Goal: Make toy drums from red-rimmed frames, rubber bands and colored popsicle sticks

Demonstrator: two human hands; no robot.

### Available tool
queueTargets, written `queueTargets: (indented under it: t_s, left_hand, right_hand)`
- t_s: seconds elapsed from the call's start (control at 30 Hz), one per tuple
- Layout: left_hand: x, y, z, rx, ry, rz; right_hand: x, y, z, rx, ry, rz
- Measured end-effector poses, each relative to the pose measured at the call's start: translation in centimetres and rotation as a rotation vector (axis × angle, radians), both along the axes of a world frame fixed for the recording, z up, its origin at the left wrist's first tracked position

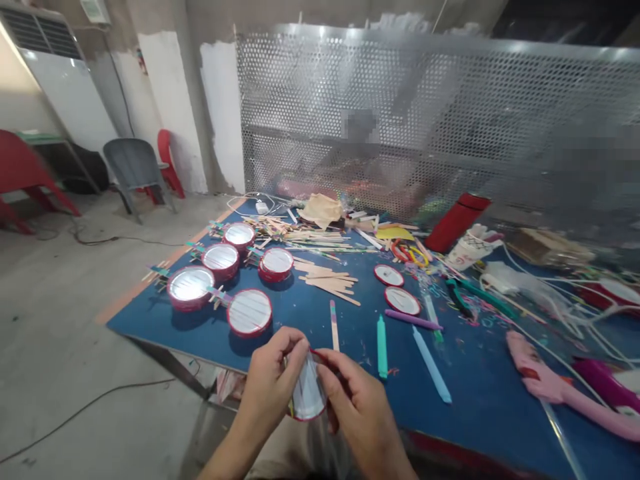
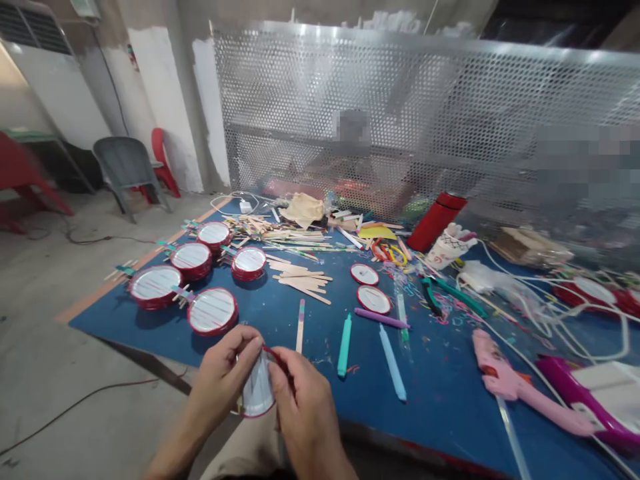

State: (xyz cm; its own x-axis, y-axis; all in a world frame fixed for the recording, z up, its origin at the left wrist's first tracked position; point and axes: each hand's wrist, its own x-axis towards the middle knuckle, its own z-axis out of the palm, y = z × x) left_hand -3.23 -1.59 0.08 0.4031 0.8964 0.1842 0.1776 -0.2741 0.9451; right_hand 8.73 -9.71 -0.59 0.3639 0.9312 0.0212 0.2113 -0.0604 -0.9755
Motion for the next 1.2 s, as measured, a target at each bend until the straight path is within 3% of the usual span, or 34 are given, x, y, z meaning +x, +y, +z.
queueTargets:
  t_s: [0.2, 0.4, 0.5, 0.67, 0.73, 0.97, 1.2]
  left_hand:
    - [-0.4, 0.4, -0.3, -0.099, -0.035, -0.021]
    - [-0.7, 0.5, -0.5, -0.157, -0.146, -0.033]
    - [-0.5, 0.3, -0.6, -0.167, -0.113, -0.029]
    - [-0.3, 0.2, -0.8, -0.131, -0.044, -0.042]
    - [-0.3, 0.3, -0.7, -0.112, -0.03, -0.045]
    - [-0.5, 0.5, -0.4, -0.079, -0.016, -0.04]
    - [-0.6, 0.6, -0.5, -0.096, 0.014, -0.059]
  right_hand:
    - [-0.4, 0.6, 0.8, -0.045, 0.229, -0.04]
    - [-0.6, 0.9, 1.7, -0.024, 0.281, -0.128]
    - [-0.2, 1.0, 1.3, -0.013, 0.215, -0.148]
    - [0.9, 0.9, 0.3, 0.077, -0.14, -0.123]
    - [1.2, 0.9, 0.4, 0.081, -0.158, -0.09]
    - [1.3, 1.1, 1.9, -0.01, 0.243, 0.028]
    - [1.6, 1.2, 1.9, -0.099, 0.326, 0.085]
